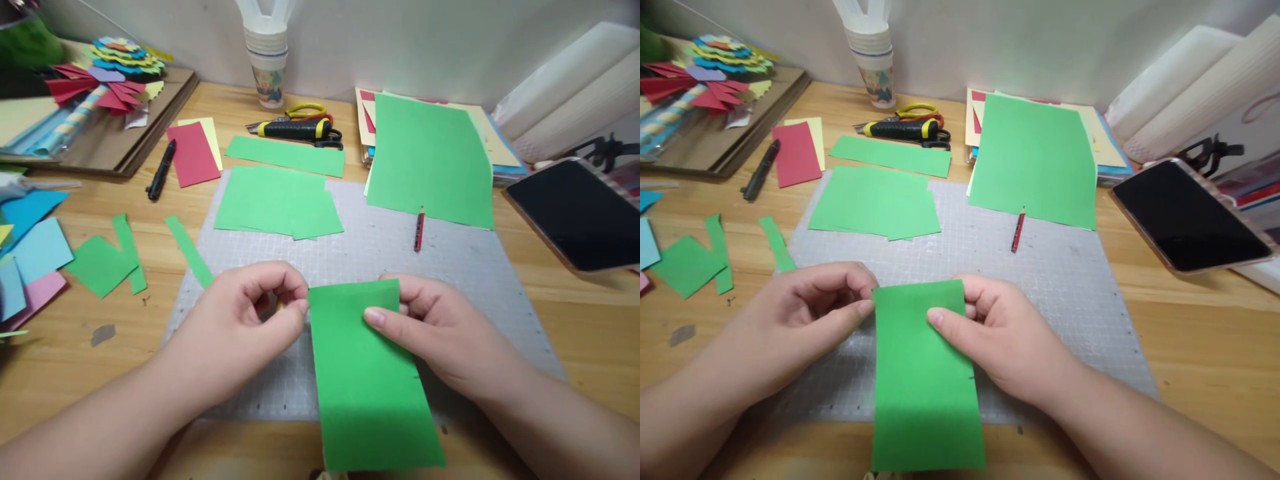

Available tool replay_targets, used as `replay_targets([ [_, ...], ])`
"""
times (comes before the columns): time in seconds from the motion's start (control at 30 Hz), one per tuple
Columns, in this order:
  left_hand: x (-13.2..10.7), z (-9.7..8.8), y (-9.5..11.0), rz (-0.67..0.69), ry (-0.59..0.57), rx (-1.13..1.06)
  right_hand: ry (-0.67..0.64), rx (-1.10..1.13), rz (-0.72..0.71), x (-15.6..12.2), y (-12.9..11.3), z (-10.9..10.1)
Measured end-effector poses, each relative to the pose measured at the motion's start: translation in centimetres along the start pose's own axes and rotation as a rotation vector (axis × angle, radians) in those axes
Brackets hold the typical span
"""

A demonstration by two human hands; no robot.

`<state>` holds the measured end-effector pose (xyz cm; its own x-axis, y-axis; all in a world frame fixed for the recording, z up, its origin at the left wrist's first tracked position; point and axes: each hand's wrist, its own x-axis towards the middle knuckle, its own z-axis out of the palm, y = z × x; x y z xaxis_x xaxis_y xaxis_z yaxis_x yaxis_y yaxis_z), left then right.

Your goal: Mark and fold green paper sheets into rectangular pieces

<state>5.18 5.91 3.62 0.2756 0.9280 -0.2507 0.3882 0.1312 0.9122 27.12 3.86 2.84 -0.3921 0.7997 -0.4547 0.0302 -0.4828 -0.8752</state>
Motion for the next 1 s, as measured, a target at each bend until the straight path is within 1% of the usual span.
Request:
replay_targets([
  [0.17,-0.1,0.0,-0.1,0.006,0.006,0.010,-0.010,0.019,-0.008,0.0,0.0,0.0],
  [0.27,-0.1,0.1,-0.1,0.025,0.022,0.013,-0.001,-0.013,-0.007,-0.1,-0.1,0.0],
  [0.4,-0.2,0.1,-0.1,0.034,0.017,0.037,0.005,-0.052,0.009,-0.1,-0.2,0.0],
  [0.6,-0.2,0.1,0.0,0.035,0.019,0.046,0.003,-0.001,-0.008,0.0,-0.1,0.3],
  [0.73,-0.2,0.4,0.1,0.009,0.041,0.032,0.046,-0.111,-0.052,-0.1,-0.1,1.0],
  [0.83,-0.1,0.5,0.0,-0.019,0.056,0.056,0.058,-0.176,-0.037,-0.3,-0.3,1.3],
  [0.9,-0.1,0.4,-0.2,-0.028,0.084,0.096,0.057,-0.158,-0.033,-0.5,-0.3,1.3],
  [1.0,0.2,-0.3,-0.4,-0.032,0.174,0.174,0.061,-0.074,-0.042,-0.6,-0.3,0.7],
])
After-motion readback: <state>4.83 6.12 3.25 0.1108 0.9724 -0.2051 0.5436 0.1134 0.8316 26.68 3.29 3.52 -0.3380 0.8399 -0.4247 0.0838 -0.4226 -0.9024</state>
